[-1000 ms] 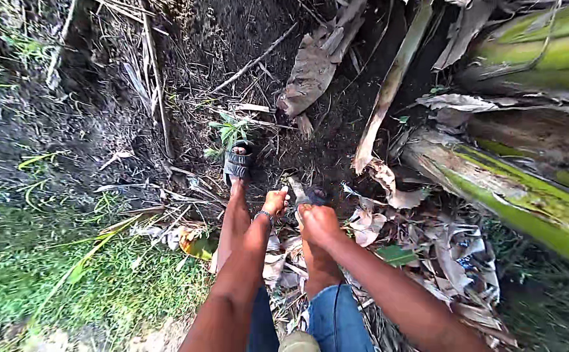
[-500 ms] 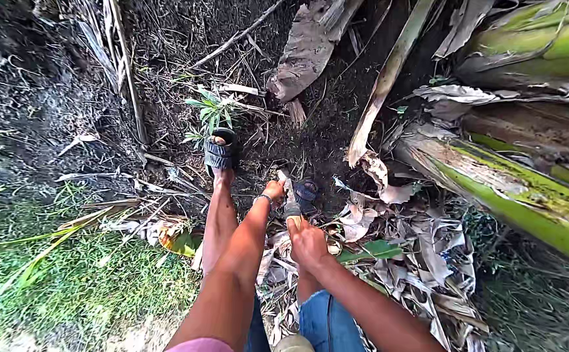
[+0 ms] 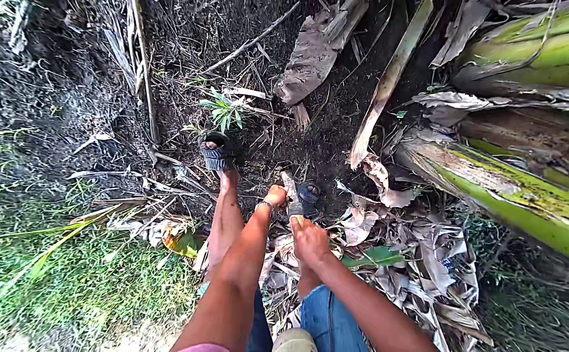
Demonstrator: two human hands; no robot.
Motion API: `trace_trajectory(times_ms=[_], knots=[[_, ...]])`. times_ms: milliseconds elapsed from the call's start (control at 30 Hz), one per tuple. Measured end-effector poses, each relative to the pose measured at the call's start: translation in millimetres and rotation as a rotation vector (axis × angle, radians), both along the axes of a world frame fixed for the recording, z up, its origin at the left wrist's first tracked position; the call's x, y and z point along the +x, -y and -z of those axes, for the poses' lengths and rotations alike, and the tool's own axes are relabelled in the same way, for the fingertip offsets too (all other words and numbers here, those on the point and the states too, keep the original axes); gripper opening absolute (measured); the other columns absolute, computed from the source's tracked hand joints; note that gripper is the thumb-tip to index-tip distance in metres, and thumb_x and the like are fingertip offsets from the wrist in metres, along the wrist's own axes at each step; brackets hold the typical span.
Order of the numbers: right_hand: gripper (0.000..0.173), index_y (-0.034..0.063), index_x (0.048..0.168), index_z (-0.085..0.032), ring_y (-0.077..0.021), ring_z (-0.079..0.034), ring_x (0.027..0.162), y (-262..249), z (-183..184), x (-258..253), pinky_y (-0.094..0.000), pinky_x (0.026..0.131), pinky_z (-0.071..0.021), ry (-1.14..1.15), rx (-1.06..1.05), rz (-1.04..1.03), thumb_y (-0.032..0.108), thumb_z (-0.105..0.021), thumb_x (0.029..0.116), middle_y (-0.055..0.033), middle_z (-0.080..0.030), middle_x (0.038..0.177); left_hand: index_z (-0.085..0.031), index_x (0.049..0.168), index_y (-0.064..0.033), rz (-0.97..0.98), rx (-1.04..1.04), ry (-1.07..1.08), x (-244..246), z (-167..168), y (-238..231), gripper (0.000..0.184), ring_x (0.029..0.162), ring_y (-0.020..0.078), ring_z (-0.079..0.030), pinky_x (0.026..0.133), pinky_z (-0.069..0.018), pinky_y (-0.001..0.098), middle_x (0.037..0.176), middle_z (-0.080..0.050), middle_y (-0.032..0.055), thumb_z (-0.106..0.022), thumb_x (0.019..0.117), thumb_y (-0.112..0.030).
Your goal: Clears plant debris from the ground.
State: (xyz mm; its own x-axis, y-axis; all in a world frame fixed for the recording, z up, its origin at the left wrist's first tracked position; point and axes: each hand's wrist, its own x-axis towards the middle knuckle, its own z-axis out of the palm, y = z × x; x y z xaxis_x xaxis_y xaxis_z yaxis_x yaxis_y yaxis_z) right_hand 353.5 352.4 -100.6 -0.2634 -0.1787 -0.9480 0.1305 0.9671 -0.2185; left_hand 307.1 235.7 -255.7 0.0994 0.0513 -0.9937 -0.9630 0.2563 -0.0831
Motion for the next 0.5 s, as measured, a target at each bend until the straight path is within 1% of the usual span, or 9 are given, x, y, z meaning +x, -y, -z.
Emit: trace_trajectory(times_ms=[33, 100, 200, 300, 333, 400, 433, 467, 500], knots=[[0.061, 0.0151, 0.154, -0.048, -0.0414, -0.069, 0.106, -9.6, -4.0, 0.8, -0.0565, 0.087, -0.0559, -0.003, 0.003, 0.045, 0.022, -0.061, 0.0944, -0.0250, -0.066, 0.125, -0.053, 0.099, -0.0054, -0.009, 0.005, -0.002, -0.1, -8.4, 2.3, 0.023, 0.045, 0.0086, -0.042, 0.043, -0.0393, 0.0230, 0.063, -0.047, -0.0005, -0.039, 0.1109, -0.020], [0.061, 0.0196, 0.150, -0.055, -0.0405, -0.069, 0.106, -35.6, -17.9, 0.1, -0.0596, 0.088, -0.0548, -0.038, 0.016, 0.175, 0.026, -0.066, 0.0911, -0.0218, -0.068, 0.124, -0.054, 0.099, -0.0048, -0.030, 0.026, -0.016, -2.3, -31.1, 11.5, 0.026, 0.045, 0.0087, -0.042, 0.044, -0.0399, 0.0234, 0.063, -0.047, -0.0006, -0.038, 0.1118, -0.020], [0.061, 0.0155, 0.143, -0.064, -0.0398, -0.072, 0.103, -72.7, -58.5, -0.8, -0.0631, 0.088, -0.0551, -0.192, 0.001, 0.377, 0.018, -0.073, 0.0823, -0.0189, -0.074, 0.116, -0.055, 0.098, -0.0043, -0.103, 0.020, -0.031, -4.5, -68.6, 35.0, 0.028, 0.046, 0.0081, -0.047, 0.046, -0.0434, 0.0228, 0.063, -0.050, -0.0008, -0.038, 0.1124, -0.021], [0.067, 0.0135, 0.141, -0.065, -0.0369, -0.073, 0.106, -96.3, -87.4, -14.0, -0.0625, 0.093, -0.0555, -0.253, -0.022, 0.604, 0.007, -0.077, 0.0756, -0.0169, -0.075, 0.117, -0.054, 0.100, -0.0054, -0.239, -0.009, -0.050, -12.1, -107.8, 57.8, 0.022, 0.049, 0.0069, -0.049, 0.047, -0.0445, 0.0213, 0.067, -0.052, -0.0011, -0.039, 0.1110, -0.017], [0.067, 0.0125, 0.142, -0.064, -0.0358, -0.072, 0.109, -100.0, -84.4, -24.4, -0.0614, 0.095, -0.0549, -0.229, -0.028, 0.658, 0.006, -0.076, 0.0758, -0.0170, -0.074, 0.119, -0.054, 0.101, -0.0060, -0.256, -0.020, -0.051, -18.0, -122.4, 63.1, 0.019, 0.050, 0.0069, -0.049, 0.048, -0.0447, 0.0215, 0.068, -0.052, -0.0012, -0.039, 0.1101, -0.016], [0.066, 0.0105, 0.143, -0.063, -0.0377, -0.069, 0.113, -96.3, -57.0, -56.2, -0.0621, 0.099, -0.0525, -0.178, -0.021, 0.682, 0.007, -0.076, 0.0783, -0.0198, -0.072, 0.123, -0.055, 0.101, -0.0062, -0.286, -0.037, -0.059, -21.0, -134.9, 71.0, 0.020, 0.049, 0.0076, -0.046, 0.046, -0.0415, 0.0223, 0.066, -0.051, -0.0015, -0.039, 0.1096, -0.016], [0.064, 0.0116, 0.142, -0.063, -0.0385, -0.068, 0.115, -89.2, -37.3, -74.0, -0.0627, 0.099, -0.0516, -0.156, 0.006, 0.657, 0.009, -0.077, 0.0794, -0.0202, -0.071, 0.123, -0.055, 0.100, -0.0062, -0.304, -0.038, -0.061, -19.0, -136.5, 73.4, 0.022, 0.048, 0.0077, -0.045, 0.046, -0.0406, 0.0225, 0.065, -0.050, -0.0016, -0.039, 0.1098, -0.017], [0.062, 0.0152, 0.141, -0.065, -0.0377, -0.068, 0.115, -80.9, -20.3, -92.0, -0.0623, 0.099, -0.0519, -0.132, 0.044, 0.591, 0.013, -0.076, 0.0793, -0.0184, -0.072, 0.123, -0.056, 0.100, -0.0062, -0.322, -0.041, -0.064, -17.0, -136.6, 74.4, 0.022, 0.047, 0.0078, -0.046, 0.045, -0.0412, 0.0224, 0.065, -0.051, -0.0016, -0.039, 0.1098, -0.017], [0.060, 0.0190, 0.140, -0.066, -0.0368, -0.068, 0.116, -71.5, -13.0, -111.3, -0.0619, 0.098, -0.0522, -0.105, 0.067, 0.492, 0.017, -0.074, 0.0807, -0.0168, -0.073, 0.123, -0.057, 0.099, -0.0063, -0.339, -0.055, -0.070, -17.7, -136.8, 74.2, 0.021, 0.047, 0.0080, -0.048, 0.045, -0.0425, 0.0227, 0.065, -0.053, -0.0013, -0.041, 0.1089, -0.016]])
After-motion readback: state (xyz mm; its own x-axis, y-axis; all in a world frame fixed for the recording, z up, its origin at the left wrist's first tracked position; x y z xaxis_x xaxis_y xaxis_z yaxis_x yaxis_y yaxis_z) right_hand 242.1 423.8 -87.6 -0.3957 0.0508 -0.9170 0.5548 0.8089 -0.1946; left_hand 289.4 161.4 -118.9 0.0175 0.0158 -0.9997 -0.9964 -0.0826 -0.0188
